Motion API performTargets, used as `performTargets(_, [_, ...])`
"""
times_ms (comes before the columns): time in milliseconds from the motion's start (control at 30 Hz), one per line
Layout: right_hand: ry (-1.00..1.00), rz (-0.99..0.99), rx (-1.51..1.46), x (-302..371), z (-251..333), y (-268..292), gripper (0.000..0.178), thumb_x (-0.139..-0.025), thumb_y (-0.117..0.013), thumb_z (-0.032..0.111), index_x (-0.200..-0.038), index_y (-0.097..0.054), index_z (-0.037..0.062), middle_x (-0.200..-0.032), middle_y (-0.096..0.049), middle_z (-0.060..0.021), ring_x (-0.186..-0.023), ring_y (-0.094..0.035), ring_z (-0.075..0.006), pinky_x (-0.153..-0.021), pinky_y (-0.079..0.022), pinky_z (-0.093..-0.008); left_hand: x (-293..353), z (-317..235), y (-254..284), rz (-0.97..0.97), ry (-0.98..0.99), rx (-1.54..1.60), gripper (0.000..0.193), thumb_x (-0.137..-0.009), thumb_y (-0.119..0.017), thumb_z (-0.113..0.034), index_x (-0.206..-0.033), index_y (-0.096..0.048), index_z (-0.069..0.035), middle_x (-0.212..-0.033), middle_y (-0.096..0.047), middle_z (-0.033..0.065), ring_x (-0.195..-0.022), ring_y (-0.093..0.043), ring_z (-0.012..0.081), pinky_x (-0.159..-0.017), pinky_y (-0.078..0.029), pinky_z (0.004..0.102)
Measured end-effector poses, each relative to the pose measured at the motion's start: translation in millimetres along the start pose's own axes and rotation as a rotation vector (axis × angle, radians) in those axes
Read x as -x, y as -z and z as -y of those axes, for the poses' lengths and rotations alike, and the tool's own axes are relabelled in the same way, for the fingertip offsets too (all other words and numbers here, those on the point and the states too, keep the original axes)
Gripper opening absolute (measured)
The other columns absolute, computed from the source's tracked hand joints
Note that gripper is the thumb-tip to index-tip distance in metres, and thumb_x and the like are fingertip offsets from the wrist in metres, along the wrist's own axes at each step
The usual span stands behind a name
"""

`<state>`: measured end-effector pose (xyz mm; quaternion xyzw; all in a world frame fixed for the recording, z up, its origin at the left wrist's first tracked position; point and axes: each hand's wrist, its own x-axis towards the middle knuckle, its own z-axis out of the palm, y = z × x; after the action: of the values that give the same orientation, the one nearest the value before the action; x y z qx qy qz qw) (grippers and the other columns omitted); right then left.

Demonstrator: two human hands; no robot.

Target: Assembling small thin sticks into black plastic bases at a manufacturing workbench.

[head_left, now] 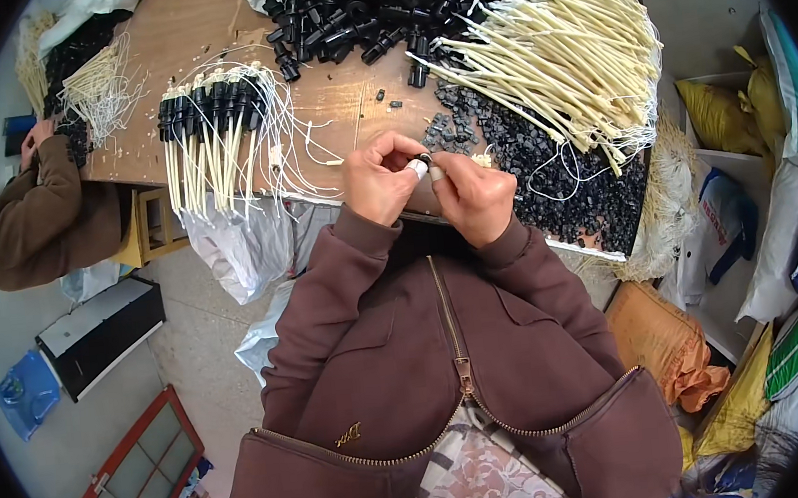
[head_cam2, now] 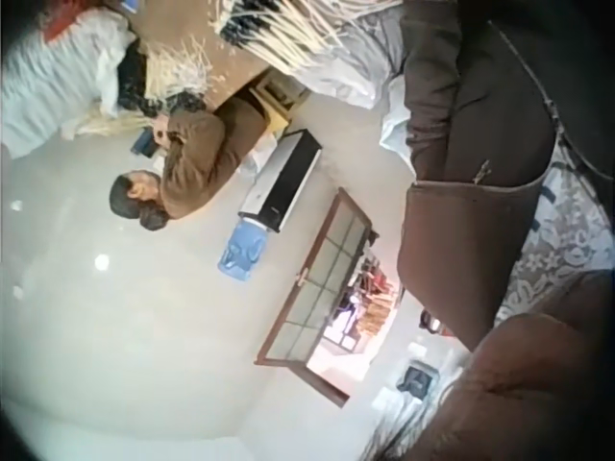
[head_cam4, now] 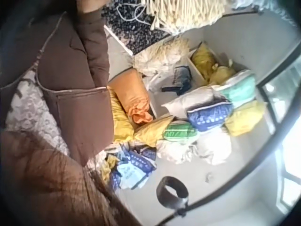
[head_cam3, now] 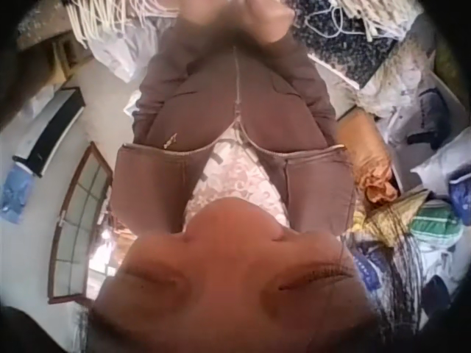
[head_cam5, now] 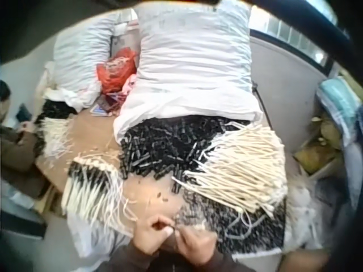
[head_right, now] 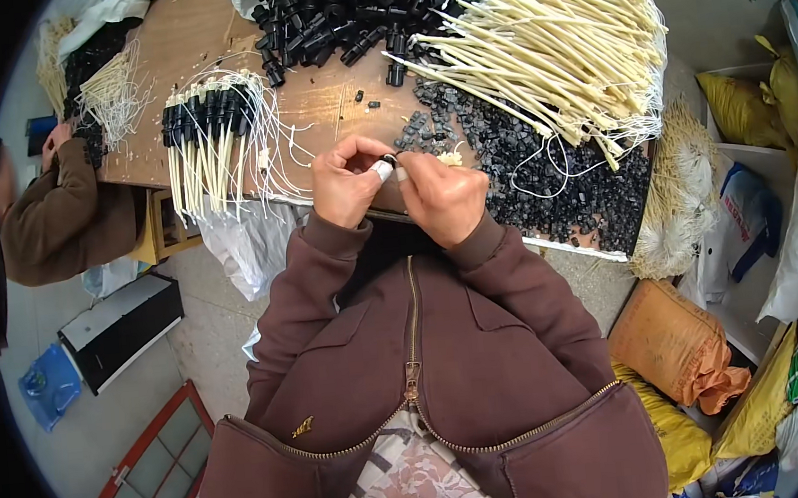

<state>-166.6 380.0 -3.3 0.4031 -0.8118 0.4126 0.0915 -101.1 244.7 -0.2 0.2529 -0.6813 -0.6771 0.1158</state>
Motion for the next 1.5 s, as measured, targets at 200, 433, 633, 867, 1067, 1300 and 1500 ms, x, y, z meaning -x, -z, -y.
performTargets(200, [-0.751, 0.178, -1.001, -1.1, -6.2, 15.7, 0.017, -0.086, -0.064, 0.002, -0.102, -0.066, -0.0021, -0.066, -0.052, 0.0085, -0.054, -0.037, 0.0011, -0.05, -0.03, -0.0179, -5.7, -2.1, 8.7, -0.029, -0.391, -0.409, 0.022, -0.068, -0.062, 0.008, -0.088, -0.066, -0.001, -0.097, -0.065, 0.0112, -0.079, -0.064, 0.0207, -0.074, -0.051, 0.0283])
performTargets(433, [-0.726, 0.144, -1.042, -7.7, -15.1, 23.9, 0.022, -0.085, -0.062, 0.003, -0.107, -0.068, 0.0018, -0.068, -0.062, 0.0029, -0.05, -0.048, -0.006, -0.048, -0.04, -0.0231, -18.4, 1.5, 16.4, 0.383, -0.272, -0.509, 0.036, -0.07, -0.064, -0.008, -0.106, -0.066, -0.005, -0.09, -0.067, 0.0165, -0.077, -0.065, 0.0327, -0.07, -0.051, 0.0377])
performTargets(633, [0.222, 0.356, 0.084, -16.3, -13.9, 39.2, 0.044, -0.072, -0.065, 0.003, -0.113, -0.07, 0.0164, -0.061, -0.051, -0.0046, -0.045, -0.052, -0.0227, -0.044, -0.042, -0.0343, -19.9, 5.2, 23.5, 0.531, -0.097, -0.283, 0.041, -0.07, -0.06, -0.004, -0.11, -0.062, 0.002, -0.092, -0.067, 0.0146, -0.09, -0.063, 0.0179, -0.081, -0.049, 0.0314])
performTargets(867, [-0.17, 0.383, -0.182, -20.6, -5.4, 22.0, 0.016, -0.076, -0.076, 0.019, -0.087, -0.068, 0.0105, -0.06, -0.058, -0.0066, -0.049, -0.058, -0.0227, -0.047, -0.044, -0.0333, 1.7, 1.2, 18.5, 0.381, -0.27, -0.578, 0.044, -0.067, -0.062, 0.001, -0.111, -0.064, -0.005, -0.094, -0.067, 0.0198, -0.089, -0.064, 0.0385, -0.075, -0.051, 0.042])
performTargets(1067, [-0.048, 0.263, -0.182, -43.3, 19.1, -9.8, 0.019, -0.075, -0.073, 0.006, -0.093, -0.066, 0.0064, -0.069, -0.06, -0.0084, -0.054, -0.057, -0.02, -0.05, -0.044, -0.0315, -1.1, -11.0, 58.4, 0.188, -0.396, -0.645, 0.048, -0.07, -0.059, 0.0, -0.118, -0.062, -0.009, -0.103, -0.067, 0.0162, -0.091, -0.065, 0.0351, -0.076, -0.053, 0.0393])
performTargets(1300, [-0.131, 0.041, -0.232, -56.8, 7.1, -18.8, 0.021, -0.079, -0.064, -0.005, -0.097, -0.066, 0.0027, -0.09, -0.065, -0.0115, -0.065, -0.06, -0.021, -0.058, -0.048, -0.0296, -48.5, -34.9, 187.2, -0.625, -0.583, -1.207, 0.027, -0.071, -0.063, -0.001, -0.096, -0.069, -0.009, -0.085, -0.069, 0.0112, -0.084, -0.063, 0.03, -0.079, -0.046, 0.043])
performTargets(1500, [0.12, 0.481, -0.253, -27.4, 38.4, -32.1, 0.026, -0.076, -0.073, 0.014, -0.1, -0.067, 0.0087, -0.097, -0.066, -0.0085, -0.076, -0.064, -0.0296, -0.066, -0.052, -0.0371, -90.4, 0.4, 253.0, -0.81, -0.263, -1.377, 0.041, -0.071, -0.071, -0.014, -0.111, -0.066, -0.009, -0.103, -0.065, 0.0096, -0.111, -0.054, 0.0256, -0.107, -0.028, 0.0466])
